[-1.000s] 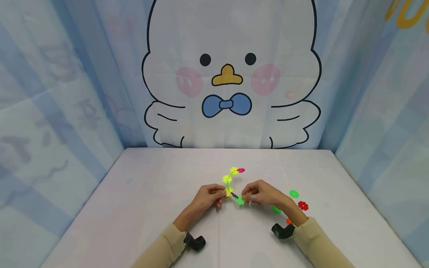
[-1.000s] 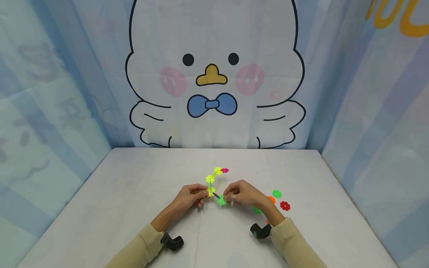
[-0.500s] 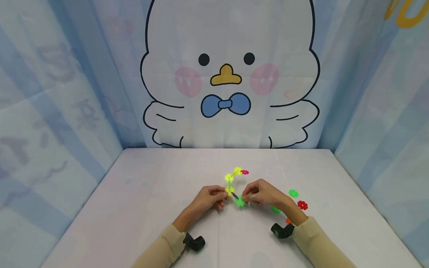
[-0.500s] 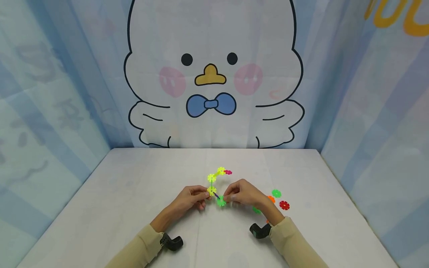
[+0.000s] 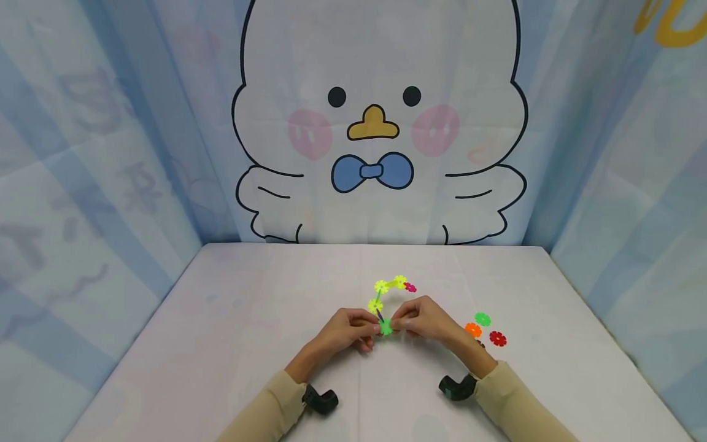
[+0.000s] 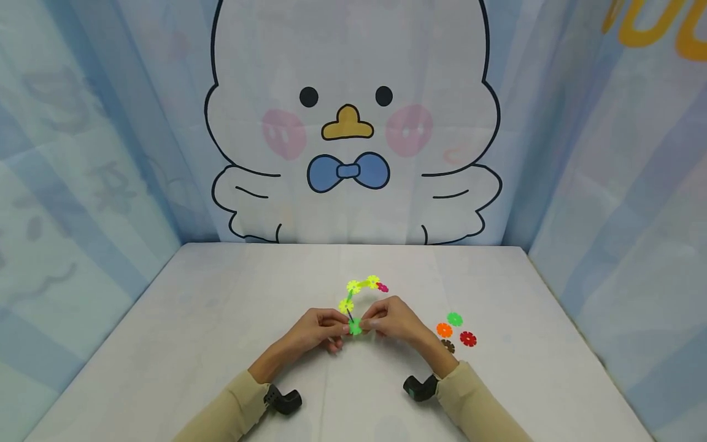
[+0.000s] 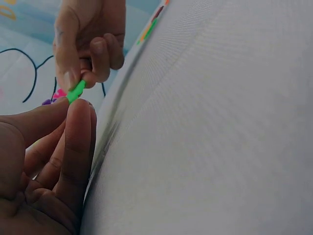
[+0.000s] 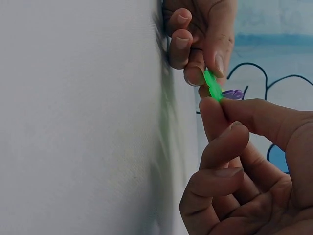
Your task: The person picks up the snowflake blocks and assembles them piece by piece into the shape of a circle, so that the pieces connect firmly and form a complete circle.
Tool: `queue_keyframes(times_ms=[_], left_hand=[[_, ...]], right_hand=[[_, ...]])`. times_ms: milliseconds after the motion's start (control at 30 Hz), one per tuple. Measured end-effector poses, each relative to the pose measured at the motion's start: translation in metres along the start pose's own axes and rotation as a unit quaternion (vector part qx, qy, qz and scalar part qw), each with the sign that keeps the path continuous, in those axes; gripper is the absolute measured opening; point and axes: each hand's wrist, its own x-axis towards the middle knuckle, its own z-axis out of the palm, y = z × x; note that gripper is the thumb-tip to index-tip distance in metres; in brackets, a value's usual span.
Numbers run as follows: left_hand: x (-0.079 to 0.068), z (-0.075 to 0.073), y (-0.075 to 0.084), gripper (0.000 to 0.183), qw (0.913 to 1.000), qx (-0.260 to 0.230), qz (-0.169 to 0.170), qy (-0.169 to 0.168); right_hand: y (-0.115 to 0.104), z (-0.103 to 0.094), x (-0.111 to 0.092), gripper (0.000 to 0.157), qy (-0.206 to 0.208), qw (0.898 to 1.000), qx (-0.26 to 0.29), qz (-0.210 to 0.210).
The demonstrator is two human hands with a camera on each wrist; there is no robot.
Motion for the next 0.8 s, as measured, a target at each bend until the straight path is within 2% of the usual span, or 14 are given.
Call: queue_keyframes(times_ms=[467,633,800], left_hand=[[0.0,0.002,0.0,0.019,0.9993,-0.009,-0.013,0.034],[-0.001,0.002,0.0,0.019,0.9989,-0.015,-0.016,0.04],[-0.001,0.003,-0.001,0.018,0.9986,-0.015,-0.023,0.045]], right_hand=[[0.003,0.005,0.001,0.017,-0.011,1.0,-0.019,-0.019],[0.007,-0.008,-0.002,0.015,-0.01,0.999,-0.044,-0.026],[0.014,-0.032,-0.009,0.016,0.01,0.997,-0.07,-0.012]])
